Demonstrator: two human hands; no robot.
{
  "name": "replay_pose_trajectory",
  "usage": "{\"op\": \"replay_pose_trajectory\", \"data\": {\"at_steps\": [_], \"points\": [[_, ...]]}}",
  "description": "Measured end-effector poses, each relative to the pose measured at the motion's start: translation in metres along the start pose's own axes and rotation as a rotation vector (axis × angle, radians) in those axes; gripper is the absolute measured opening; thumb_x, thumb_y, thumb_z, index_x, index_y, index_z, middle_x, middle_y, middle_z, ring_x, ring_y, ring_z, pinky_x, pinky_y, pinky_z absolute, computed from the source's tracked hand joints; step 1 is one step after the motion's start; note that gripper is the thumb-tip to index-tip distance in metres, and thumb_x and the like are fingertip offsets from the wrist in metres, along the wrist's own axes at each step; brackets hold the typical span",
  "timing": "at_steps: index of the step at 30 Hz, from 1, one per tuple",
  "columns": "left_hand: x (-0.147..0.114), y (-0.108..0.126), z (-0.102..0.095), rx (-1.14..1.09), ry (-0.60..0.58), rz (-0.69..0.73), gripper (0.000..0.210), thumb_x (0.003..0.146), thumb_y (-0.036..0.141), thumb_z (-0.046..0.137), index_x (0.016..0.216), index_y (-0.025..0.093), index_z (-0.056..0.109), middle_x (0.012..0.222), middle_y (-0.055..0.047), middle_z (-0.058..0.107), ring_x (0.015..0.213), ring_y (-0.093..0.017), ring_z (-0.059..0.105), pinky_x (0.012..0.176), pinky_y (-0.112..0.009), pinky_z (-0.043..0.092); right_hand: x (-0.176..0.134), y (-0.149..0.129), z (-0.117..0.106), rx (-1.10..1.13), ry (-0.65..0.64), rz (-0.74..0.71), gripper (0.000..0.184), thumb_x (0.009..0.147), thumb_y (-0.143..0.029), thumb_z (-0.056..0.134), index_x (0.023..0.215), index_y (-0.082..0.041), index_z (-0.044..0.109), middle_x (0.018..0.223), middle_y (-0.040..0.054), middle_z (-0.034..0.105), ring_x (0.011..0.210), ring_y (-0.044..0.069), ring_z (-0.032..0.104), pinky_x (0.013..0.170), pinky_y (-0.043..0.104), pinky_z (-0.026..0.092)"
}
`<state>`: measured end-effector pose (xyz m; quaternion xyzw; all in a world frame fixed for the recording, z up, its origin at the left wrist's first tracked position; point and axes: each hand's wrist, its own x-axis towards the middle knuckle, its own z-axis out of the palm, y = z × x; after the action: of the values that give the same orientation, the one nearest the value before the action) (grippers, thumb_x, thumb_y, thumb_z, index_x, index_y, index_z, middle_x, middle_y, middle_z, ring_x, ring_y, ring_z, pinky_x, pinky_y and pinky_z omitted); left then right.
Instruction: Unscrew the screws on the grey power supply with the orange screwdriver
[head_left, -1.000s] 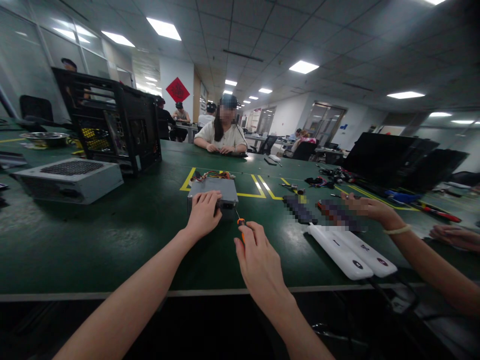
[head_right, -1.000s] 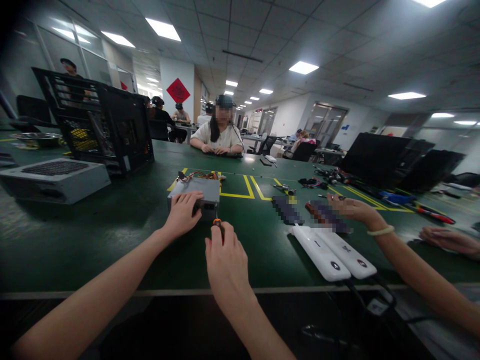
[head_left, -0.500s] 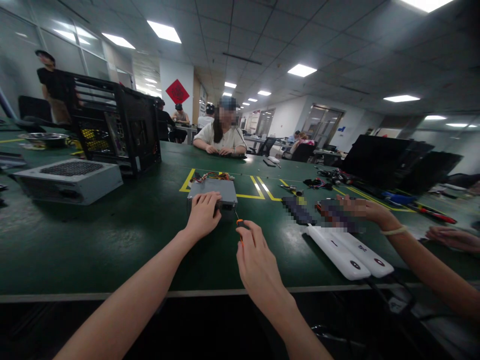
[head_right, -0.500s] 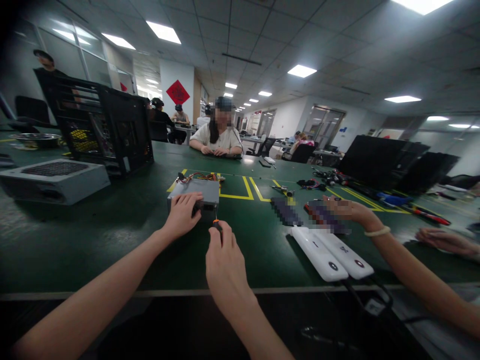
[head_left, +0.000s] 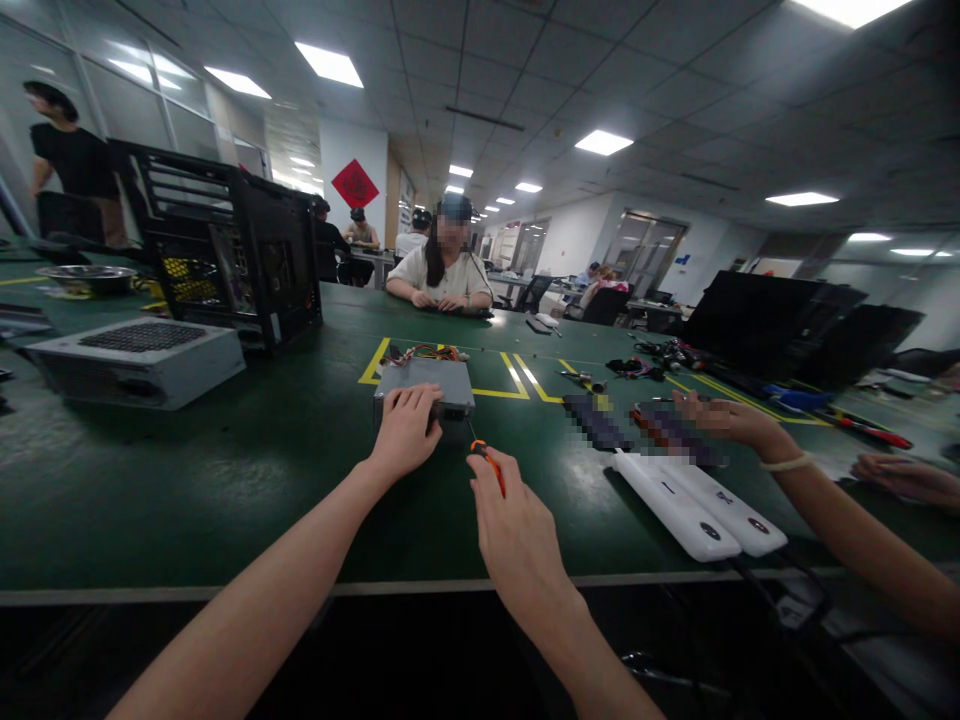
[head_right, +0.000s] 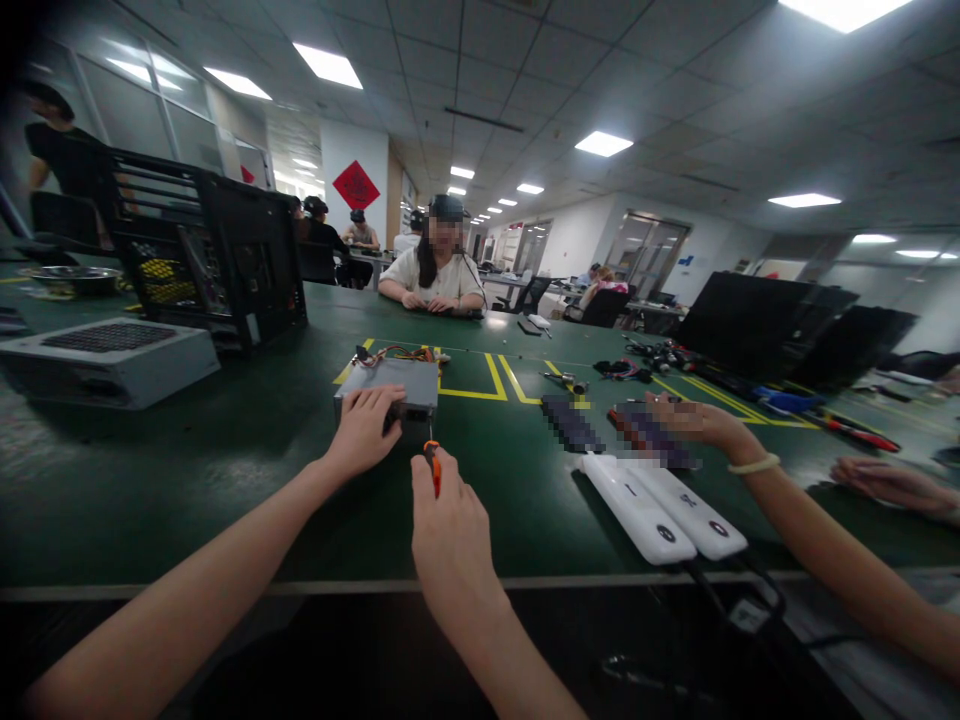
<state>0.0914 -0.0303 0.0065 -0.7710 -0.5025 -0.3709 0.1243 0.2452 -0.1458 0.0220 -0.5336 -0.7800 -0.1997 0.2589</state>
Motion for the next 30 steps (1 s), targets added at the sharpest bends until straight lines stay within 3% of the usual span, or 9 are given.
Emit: {"op": "replay_pose_trajectory", "data": {"at_steps": [3,5,9,11,17,21,25,28,30], "points": [[0.0,0.001,0.0,-0.003,0.004,-0.001,0.035,0.074,0.018,0.044,0.108,0.02,0.051,0.12,-0.007,0.054,0.113,-0.023,0.045,0.098,-0.04,0.026,0.002,0.004,-0.001,-0.031,0.012,0.138,0.025,0.091,-0.027,0.035,0.103,-0.018,0.055,0.087,0.0068,0.061,0.059,0.014,0.061,0.05,0.024,0.047],[-0.001,0.001,-0.001,-0.006,0.0,-0.005,0.035,0.074,0.018,0.045,0.109,0.02,0.05,0.121,-0.007,0.054,0.113,-0.023,0.045,0.098,-0.041,0.026,0.001,0.004,-0.002,0.0,0.005,0.146,0.024,0.09,-0.028,0.037,0.102,-0.017,0.055,0.089,0.0078,0.06,0.067,0.016,0.062,0.055,0.025,0.049],[-0.001,0.001,-0.001,-0.007,-0.007,-0.004,0.035,0.074,0.018,0.044,0.109,0.02,0.051,0.122,-0.007,0.053,0.115,-0.023,0.044,0.099,-0.041,0.025,-0.004,0.0,-0.001,0.048,-0.021,0.024,0.03,0.087,-0.012,0.033,0.113,-0.011,0.049,0.112,0.0156,0.052,0.089,0.019,0.06,0.071,0.03,0.051],[-0.001,0.0,-0.001,-0.006,-0.007,-0.004,0.035,0.074,0.018,0.044,0.108,0.02,0.05,0.121,-0.007,0.054,0.115,-0.022,0.044,0.099,-0.04,0.025,-0.005,-0.001,-0.001,0.021,-0.038,0.019,0.032,0.088,-0.011,0.032,0.116,-0.011,0.047,0.108,0.0144,0.054,0.084,0.019,0.061,0.069,0.03,0.051],[-0.002,-0.001,0.001,0.006,0.006,0.008,0.033,0.074,0.018,0.044,0.107,0.02,0.05,0.122,-0.007,0.053,0.116,-0.022,0.044,0.1,-0.039,0.025,0.0,0.001,-0.003,-0.042,-0.099,0.215,0.027,0.09,-0.03,0.037,0.11,-0.019,0.052,0.084,0.006,0.06,0.062,0.017,0.062,0.05,0.027,0.047],[-0.002,-0.001,0.001,0.004,-0.003,0.012,0.033,0.075,0.018,0.044,0.107,0.02,0.05,0.122,-0.006,0.053,0.116,-0.021,0.043,0.099,-0.039,0.025,-0.003,0.001,-0.002,0.014,-0.093,0.155,0.03,0.088,-0.02,0.039,0.117,-0.016,0.046,0.096,0.0104,0.058,0.073,0.019,0.062,0.059,0.03,0.05],[-0.002,0.0,0.0,0.005,-0.006,0.009,0.034,0.075,0.018,0.043,0.108,0.02,0.05,0.122,-0.007,0.053,0.116,-0.022,0.044,0.099,-0.04,0.025,-0.005,0.0,0.002,0.096,0.032,0.034,0.043,0.083,-0.005,0.029,0.124,-0.016,0.037,0.123,0.0177,0.041,0.093,0.019,0.057,0.072,0.034,0.05],[-0.002,0.0,0.0,-0.005,-0.009,0.008,0.034,0.074,0.018,0.044,0.108,0.02,0.05,0.122,-0.007,0.053,0.117,-0.022,0.043,0.1,-0.04,0.024,-0.003,0.001,0.006,0.105,0.037,-0.038,0.037,0.086,-0.008,0.031,0.118,-0.019,0.045,0.117,0.0135,0.047,0.087,0.017,0.058,0.071,0.032,0.05],[-0.001,-0.001,0.0,-0.011,-0.016,0.001,0.036,0.074,0.017,0.044,0.109,0.021,0.05,0.123,-0.007,0.053,0.117,-0.023,0.043,0.1,-0.041,0.024,0.0,0.002,0.008,0.038,0.054,0.01,0.028,0.089,-0.017,0.035,0.11,-0.021,0.052,0.108,0.0102,0.054,0.074,0.015,0.06,0.062,0.028,0.049]]}}
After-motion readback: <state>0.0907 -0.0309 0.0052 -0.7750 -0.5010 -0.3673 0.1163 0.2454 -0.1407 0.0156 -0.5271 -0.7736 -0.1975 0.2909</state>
